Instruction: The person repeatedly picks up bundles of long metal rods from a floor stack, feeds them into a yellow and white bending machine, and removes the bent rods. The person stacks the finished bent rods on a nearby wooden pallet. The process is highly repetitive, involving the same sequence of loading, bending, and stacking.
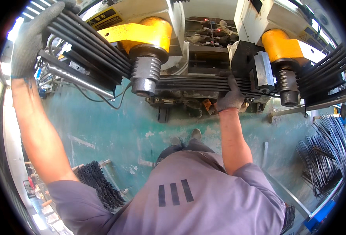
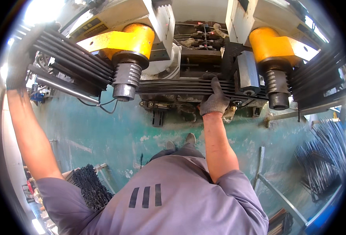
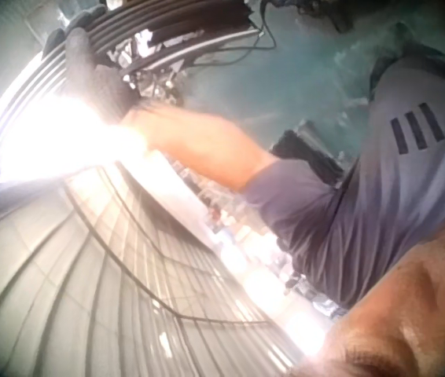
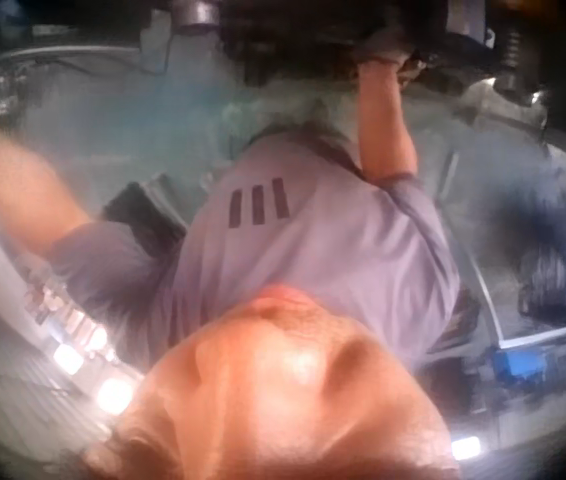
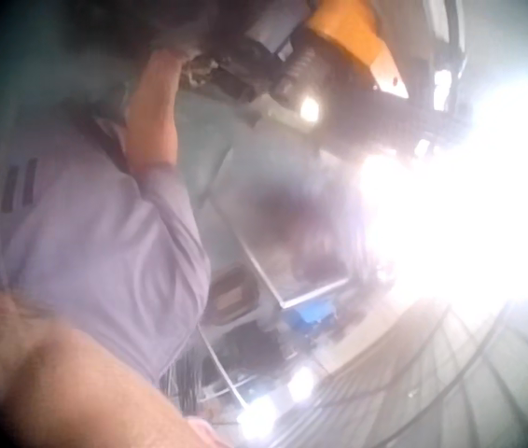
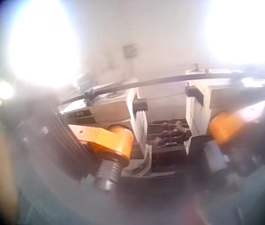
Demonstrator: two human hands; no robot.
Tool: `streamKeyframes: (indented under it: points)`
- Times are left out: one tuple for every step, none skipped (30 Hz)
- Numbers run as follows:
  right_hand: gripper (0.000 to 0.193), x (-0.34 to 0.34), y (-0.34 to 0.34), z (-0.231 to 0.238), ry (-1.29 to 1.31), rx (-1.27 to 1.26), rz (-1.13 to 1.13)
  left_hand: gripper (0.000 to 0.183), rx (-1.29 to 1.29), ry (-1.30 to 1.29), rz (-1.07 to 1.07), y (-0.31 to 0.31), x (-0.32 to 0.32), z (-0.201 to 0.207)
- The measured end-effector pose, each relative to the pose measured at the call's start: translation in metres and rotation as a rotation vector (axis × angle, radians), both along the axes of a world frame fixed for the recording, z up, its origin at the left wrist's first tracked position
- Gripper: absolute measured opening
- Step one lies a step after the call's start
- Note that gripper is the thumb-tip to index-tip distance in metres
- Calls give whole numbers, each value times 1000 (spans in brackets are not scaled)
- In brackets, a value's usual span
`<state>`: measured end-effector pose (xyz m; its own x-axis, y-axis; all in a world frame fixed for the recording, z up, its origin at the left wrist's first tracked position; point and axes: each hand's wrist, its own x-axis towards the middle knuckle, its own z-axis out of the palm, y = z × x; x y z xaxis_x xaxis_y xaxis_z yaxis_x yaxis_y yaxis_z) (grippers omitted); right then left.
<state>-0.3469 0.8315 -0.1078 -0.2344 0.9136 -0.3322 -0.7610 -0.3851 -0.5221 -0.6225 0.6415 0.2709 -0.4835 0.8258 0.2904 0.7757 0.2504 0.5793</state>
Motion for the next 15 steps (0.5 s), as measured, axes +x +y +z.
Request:
streamKeyframes:
  points:
    - [19,0,-3,10,-35,-53,-13,44,-15,10,5,0,0,2]
    - [19,0,-5,15,-72,-105,-27,44,6,-31,-45,-4,-10,1]
    - [17,0,-4,14,-58,-76,-2,45,31,-38,-72,-4,-14,1]
    - [15,2,-2,9,-44,-47,22,45,55,-44,-99,-6,-17,1]
    - [13,2,1,5,-30,-18,45,45,78,-51,-124,-8,-21,1]
    - [12,2,4,1,15,-36,42,44,49,-23,-109,-4,-17,1]
    - [11,1,8,-2,60,-54,40,42,20,4,-92,-2,-11,1]
    - [10,2,9,-6,106,-71,42,42,29,43,-62,-4,-6,1]
    - [10,-2,4,-10,118,-58,112,41,30,102,30,-28,12,8]
    - [10,1,8,-14,108,-25,114,40,48,136,55,-29,12,4]
    - [10,4,11,-17,100,7,121,38,102,51,128,-37,22,-2]
    - [11,7,8,-16,64,44,88,36,158,-32,208,-43,36,-8]
    - [11,17,-6,-9,29,77,74,32,136,107,167,-62,52,-9]
    - [11,25,-31,0,-2,103,97,30,121,210,133,-97,62,-11]
    - [10,36,-56,22,-76,54,99,27,209,147,157,-129,78,-20]
